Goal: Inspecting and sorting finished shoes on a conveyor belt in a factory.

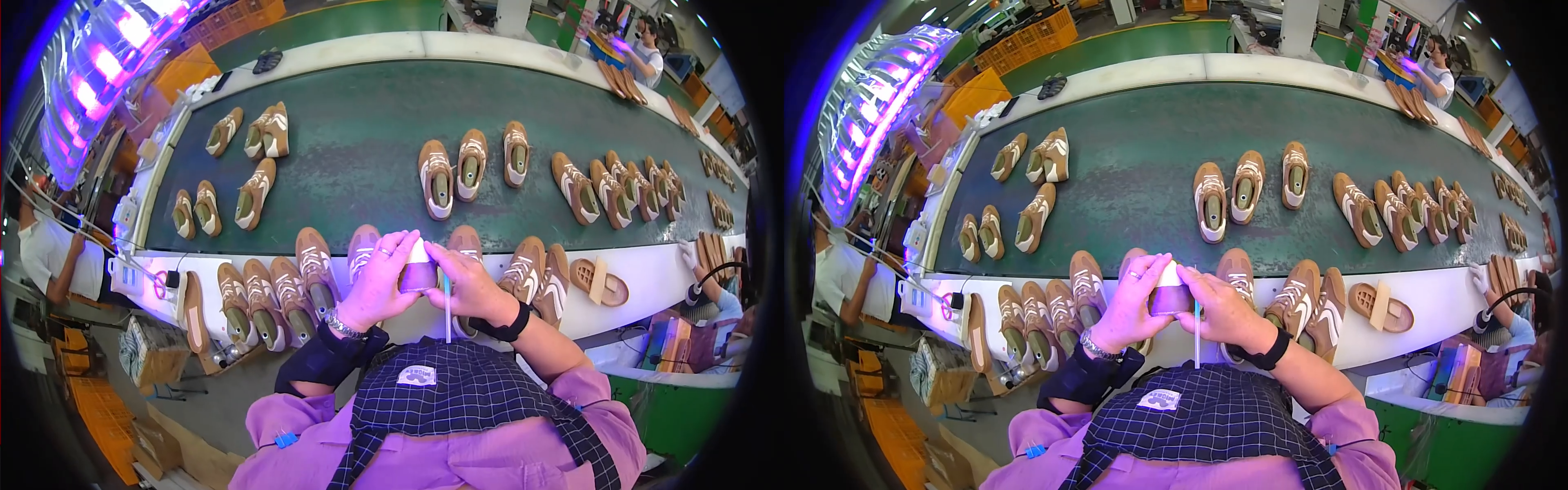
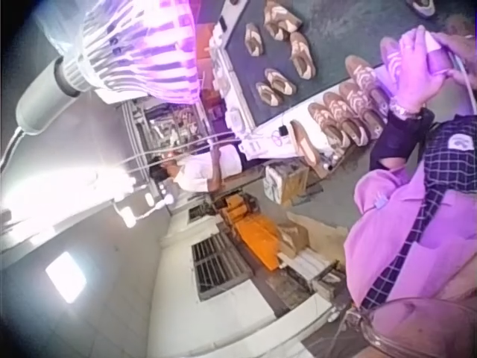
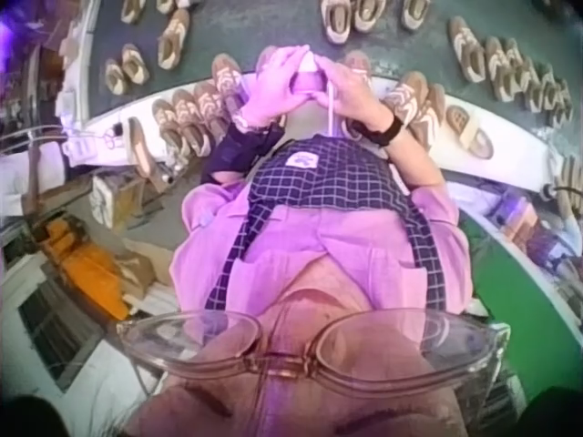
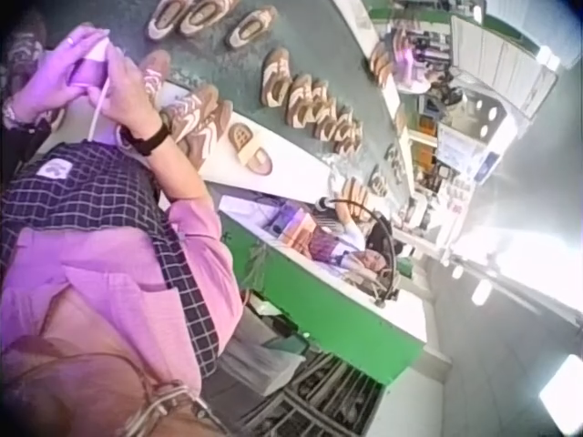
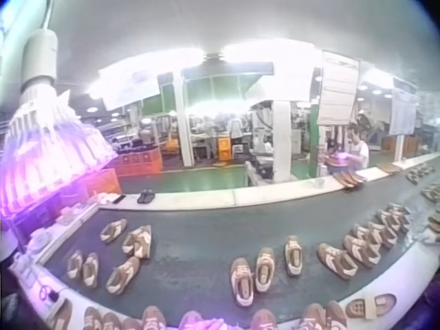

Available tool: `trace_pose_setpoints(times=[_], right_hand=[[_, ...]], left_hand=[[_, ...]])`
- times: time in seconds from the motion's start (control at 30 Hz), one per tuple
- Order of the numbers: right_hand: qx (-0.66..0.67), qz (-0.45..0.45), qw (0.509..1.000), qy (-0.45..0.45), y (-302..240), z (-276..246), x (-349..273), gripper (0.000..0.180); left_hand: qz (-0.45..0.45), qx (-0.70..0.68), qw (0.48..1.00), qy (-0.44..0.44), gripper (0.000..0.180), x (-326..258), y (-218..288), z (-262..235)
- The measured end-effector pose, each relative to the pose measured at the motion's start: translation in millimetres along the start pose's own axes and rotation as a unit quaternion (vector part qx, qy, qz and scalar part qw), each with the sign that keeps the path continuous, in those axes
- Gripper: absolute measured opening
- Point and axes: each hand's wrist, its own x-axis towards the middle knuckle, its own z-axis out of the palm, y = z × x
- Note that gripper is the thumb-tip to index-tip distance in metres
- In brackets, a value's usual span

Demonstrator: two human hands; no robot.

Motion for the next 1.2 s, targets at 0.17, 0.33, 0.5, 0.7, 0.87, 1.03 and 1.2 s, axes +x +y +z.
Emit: trace_pose_setpoints(times=[0.17, 0.33, 0.5, 0.7, 0.87, 1.03, 1.2], right_hand=[[0.056, 0.029, 0.998, -0.006, 9, -7, 4, 0.065], [0.242, 0.203, 0.948, -0.042, 6, -16, 1, 0.048], [0.295, 0.242, 0.925, 0.002, 16, -17, -20, 0.040], [0.280, 0.218, 0.935, 0.001, 1, -28, -15, 0.040], [0.381, 0.268, 0.881, 0.083, -8, -40, -11, 0.029], [0.445, 0.307, 0.841, -0.014, -17, -31, -5, 0.020], [0.540, 0.288, 0.791, 0.006, -25, -22, 5, 0.029]], left_hand=[[-0.033, 0.019, 0.998, 0.049, 0.082, 1, -3, 13], [-0.088, 0.116, 0.981, 0.131, 0.090, -10, 7, 22], [-0.122, -0.069, 0.990, 0.003, 0.086, -21, 10, -1], [-0.052, -0.146, 0.987, 0.052, 0.072, -29, -10, 31], [-0.036, -0.185, 0.981, 0.046, 0.066, -34, -10, 35], [-0.016, -0.191, 0.980, 0.051, 0.062, -37, -7, 33], [-0.028, -0.178, 0.979, 0.096, 0.062, -53, -7, 31]])
